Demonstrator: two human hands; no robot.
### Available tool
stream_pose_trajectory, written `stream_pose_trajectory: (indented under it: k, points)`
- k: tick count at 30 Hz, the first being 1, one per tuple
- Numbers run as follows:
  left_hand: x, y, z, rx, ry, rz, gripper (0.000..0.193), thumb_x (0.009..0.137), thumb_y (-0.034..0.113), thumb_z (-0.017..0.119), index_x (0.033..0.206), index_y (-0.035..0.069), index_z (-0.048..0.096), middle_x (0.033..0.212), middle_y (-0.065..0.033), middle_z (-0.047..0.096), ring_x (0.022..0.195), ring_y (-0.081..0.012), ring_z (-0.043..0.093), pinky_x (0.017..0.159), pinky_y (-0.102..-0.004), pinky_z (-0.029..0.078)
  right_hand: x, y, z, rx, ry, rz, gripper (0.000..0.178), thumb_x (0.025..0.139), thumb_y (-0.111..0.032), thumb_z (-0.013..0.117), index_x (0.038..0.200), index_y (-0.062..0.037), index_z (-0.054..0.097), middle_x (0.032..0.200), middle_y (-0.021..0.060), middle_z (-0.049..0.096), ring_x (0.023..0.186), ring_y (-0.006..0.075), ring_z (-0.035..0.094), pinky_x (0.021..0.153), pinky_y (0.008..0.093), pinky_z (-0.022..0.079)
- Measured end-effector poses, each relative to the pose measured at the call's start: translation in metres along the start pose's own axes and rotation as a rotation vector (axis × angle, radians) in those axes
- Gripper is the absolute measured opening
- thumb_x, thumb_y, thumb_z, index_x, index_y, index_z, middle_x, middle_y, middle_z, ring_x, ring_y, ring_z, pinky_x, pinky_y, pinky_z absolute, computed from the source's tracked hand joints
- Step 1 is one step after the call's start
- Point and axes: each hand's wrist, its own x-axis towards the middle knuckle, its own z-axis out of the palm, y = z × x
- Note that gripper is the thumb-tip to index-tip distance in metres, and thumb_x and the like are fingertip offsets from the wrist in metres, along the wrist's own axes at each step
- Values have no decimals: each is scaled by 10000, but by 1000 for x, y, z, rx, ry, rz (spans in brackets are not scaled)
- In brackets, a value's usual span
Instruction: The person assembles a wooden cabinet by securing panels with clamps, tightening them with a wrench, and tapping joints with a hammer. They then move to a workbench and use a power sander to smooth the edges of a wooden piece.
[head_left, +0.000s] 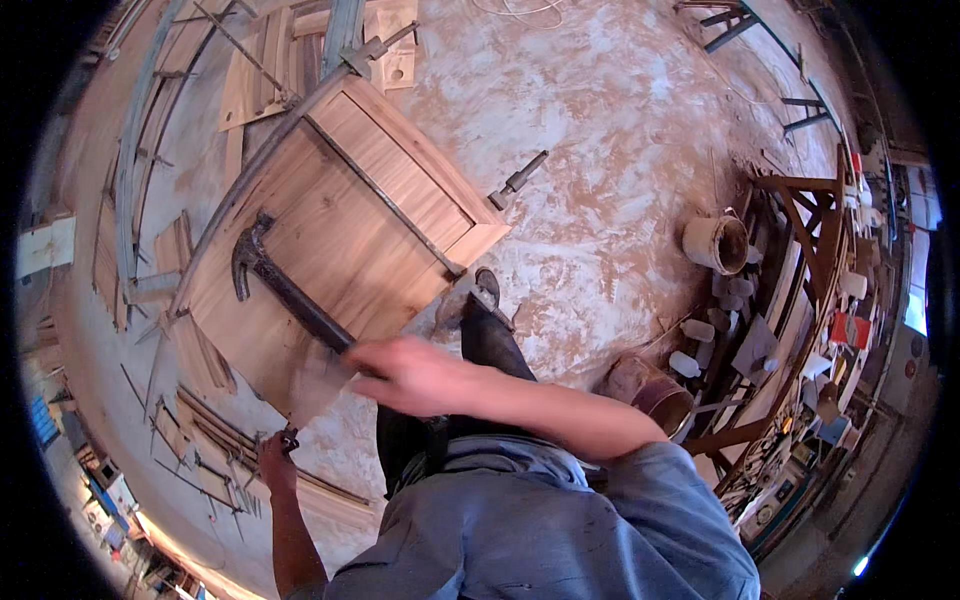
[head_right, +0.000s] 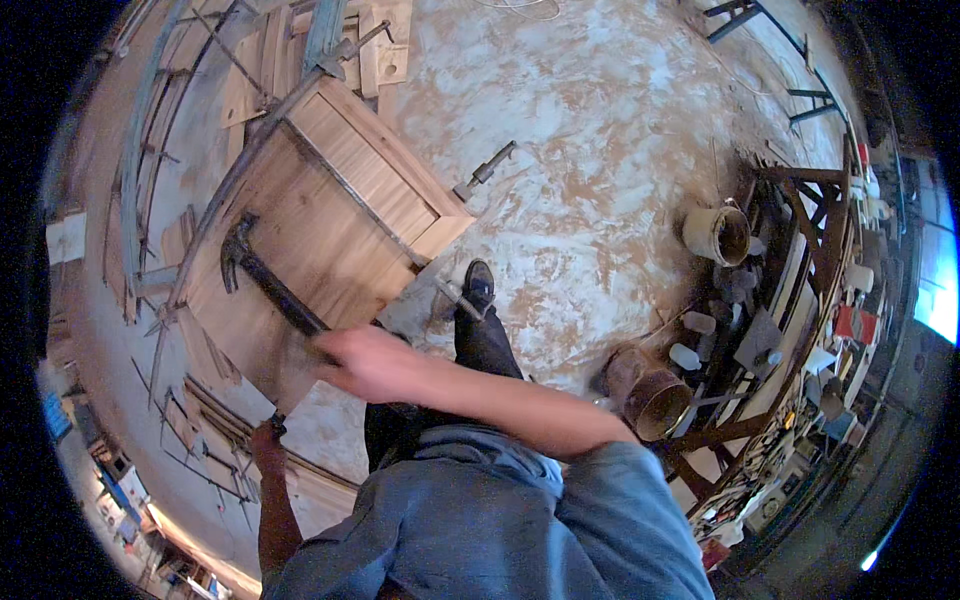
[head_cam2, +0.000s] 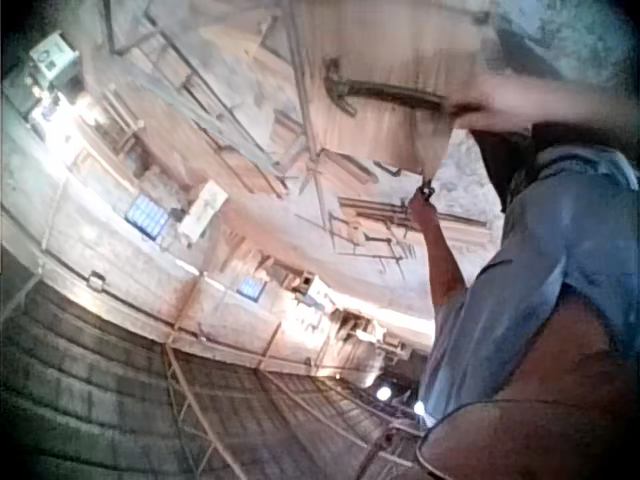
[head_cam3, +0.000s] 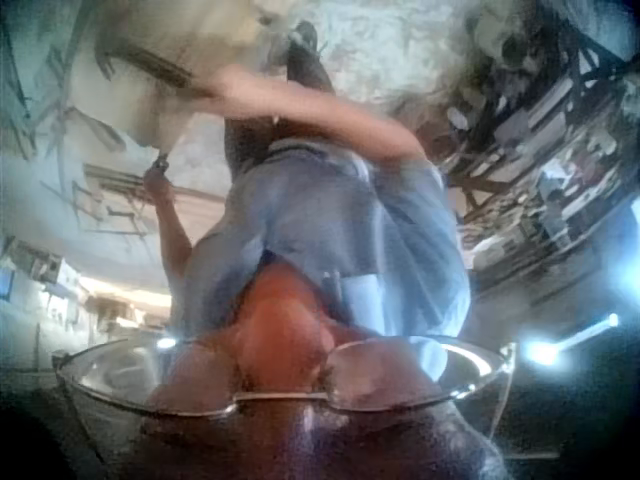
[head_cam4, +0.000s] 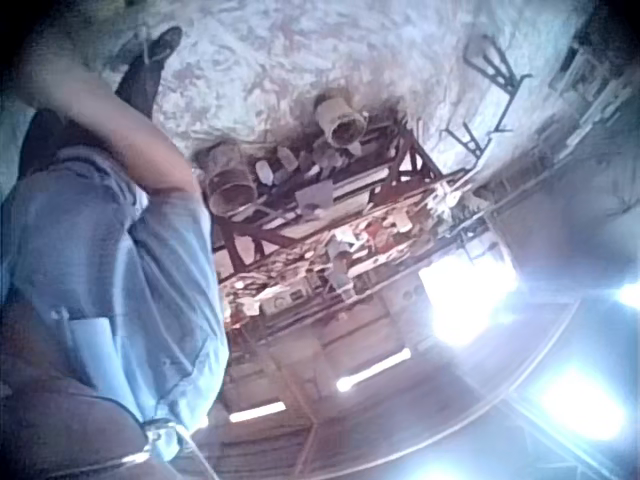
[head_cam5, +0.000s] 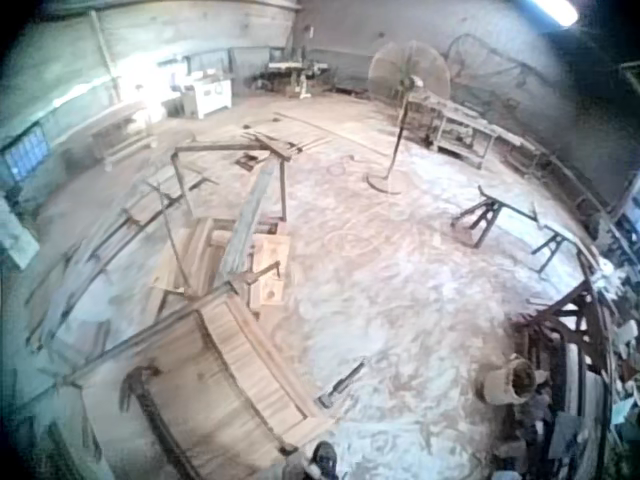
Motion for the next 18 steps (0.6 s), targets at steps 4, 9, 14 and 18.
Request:
stream_pose_trajectory:
  k: [4, 9, 14, 18]
  points:
    - [-10, 3, 7, 41, 95, -90, 395, 754, -67, 539, 1127, 58, 578, 964, -161, 592, 953, -359, 541, 791, -454, 457, -88, 71, -64, 268, 118, 396, 355, 927, -316, 564, 1078, 4, 589, 850, 158, 671, 748, 260, 659, 686, 375, 532]
    - [-24, 27, -12, -234, 412, -295, 271, 875, 18, 509, 1133, -19, 583, 1034, -198, 637, 927, -282, 611, 807, -383, 480, -102, 120, -176, 720, 553, 721, 533, 965, -433, 476, 1119, 76, 503, 844, 197, 665, 661, 227, 645, 593, 360, 542]
    - [43, 180, -114, -555, 344, -543, 287, 900, 212, 573, 1062, -25, 585, 926, -178, 650, 829, -290, 620, 793, -372, 486, -40, 136, -239, 932, 674, 847, 747, 957, -578, 352, 1240, 110, 416, 1012, 230, 622, 865, 328, 621, 795, 467, 508]
    - [122, 282, -136, -726, 443, -208, 273, 867, 179, 607, 1069, -5, 589, 971, -212, 649, 921, -363, 626, 829, -416, 479, -9, 167, -251, 1237, 618, 840, 818, 939, -639, 294, 1275, 104, 363, 1072, 238, 608, 948, 373, 586, 909, 481, 464]
